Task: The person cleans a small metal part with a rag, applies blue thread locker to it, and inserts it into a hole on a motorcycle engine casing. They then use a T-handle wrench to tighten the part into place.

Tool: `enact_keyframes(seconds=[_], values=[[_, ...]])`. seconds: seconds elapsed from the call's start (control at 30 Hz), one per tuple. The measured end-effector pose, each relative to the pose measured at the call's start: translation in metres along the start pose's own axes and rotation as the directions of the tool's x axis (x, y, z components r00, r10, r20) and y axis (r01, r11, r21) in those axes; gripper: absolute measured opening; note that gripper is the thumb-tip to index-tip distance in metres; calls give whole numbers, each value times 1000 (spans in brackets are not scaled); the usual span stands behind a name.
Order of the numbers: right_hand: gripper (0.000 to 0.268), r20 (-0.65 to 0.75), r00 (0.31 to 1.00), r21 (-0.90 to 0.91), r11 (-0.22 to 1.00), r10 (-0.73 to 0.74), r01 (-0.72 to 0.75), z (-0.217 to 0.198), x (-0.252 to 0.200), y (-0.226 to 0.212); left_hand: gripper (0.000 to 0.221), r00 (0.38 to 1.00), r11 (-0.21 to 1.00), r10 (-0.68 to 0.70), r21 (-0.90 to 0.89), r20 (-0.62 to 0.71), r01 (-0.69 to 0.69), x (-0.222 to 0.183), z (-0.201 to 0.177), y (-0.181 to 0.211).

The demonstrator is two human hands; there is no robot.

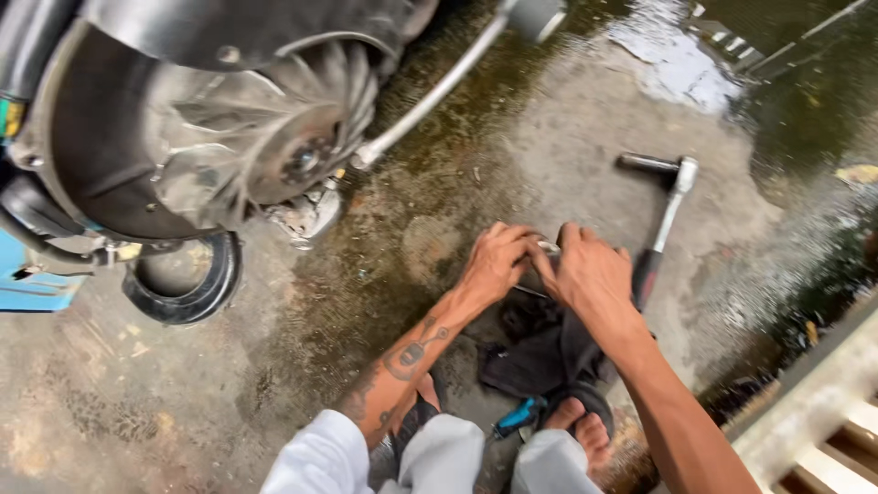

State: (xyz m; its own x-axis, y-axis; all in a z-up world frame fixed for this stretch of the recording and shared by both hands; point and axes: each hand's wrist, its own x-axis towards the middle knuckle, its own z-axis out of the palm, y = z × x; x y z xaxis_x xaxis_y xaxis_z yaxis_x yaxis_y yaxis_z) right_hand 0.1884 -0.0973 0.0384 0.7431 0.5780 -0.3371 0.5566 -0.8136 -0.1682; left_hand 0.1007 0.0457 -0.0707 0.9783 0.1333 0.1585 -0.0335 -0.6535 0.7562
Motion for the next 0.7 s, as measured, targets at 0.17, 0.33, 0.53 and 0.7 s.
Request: enact_keyframes(seconds=[0.17,0.33,0.53,0.7], values=[[36,-66,998,-28,999,18,-20,31,5,-2,26,996,998,59,42,-71,-56,6,5,-6],[40,-136,990,-87,994,48,-60,22,-5,9,25,986,993,85,-67,-143,-95,10,27,-1],[56,-120,984,-142,979,130,-146,48,13,43,30,969,990,106,-66,-223,-123,15,72,-14],[39,-100,994,-87,995,43,-52,25,5,47,38,979,996,73,-41,-192,-83,21,91,-19]])
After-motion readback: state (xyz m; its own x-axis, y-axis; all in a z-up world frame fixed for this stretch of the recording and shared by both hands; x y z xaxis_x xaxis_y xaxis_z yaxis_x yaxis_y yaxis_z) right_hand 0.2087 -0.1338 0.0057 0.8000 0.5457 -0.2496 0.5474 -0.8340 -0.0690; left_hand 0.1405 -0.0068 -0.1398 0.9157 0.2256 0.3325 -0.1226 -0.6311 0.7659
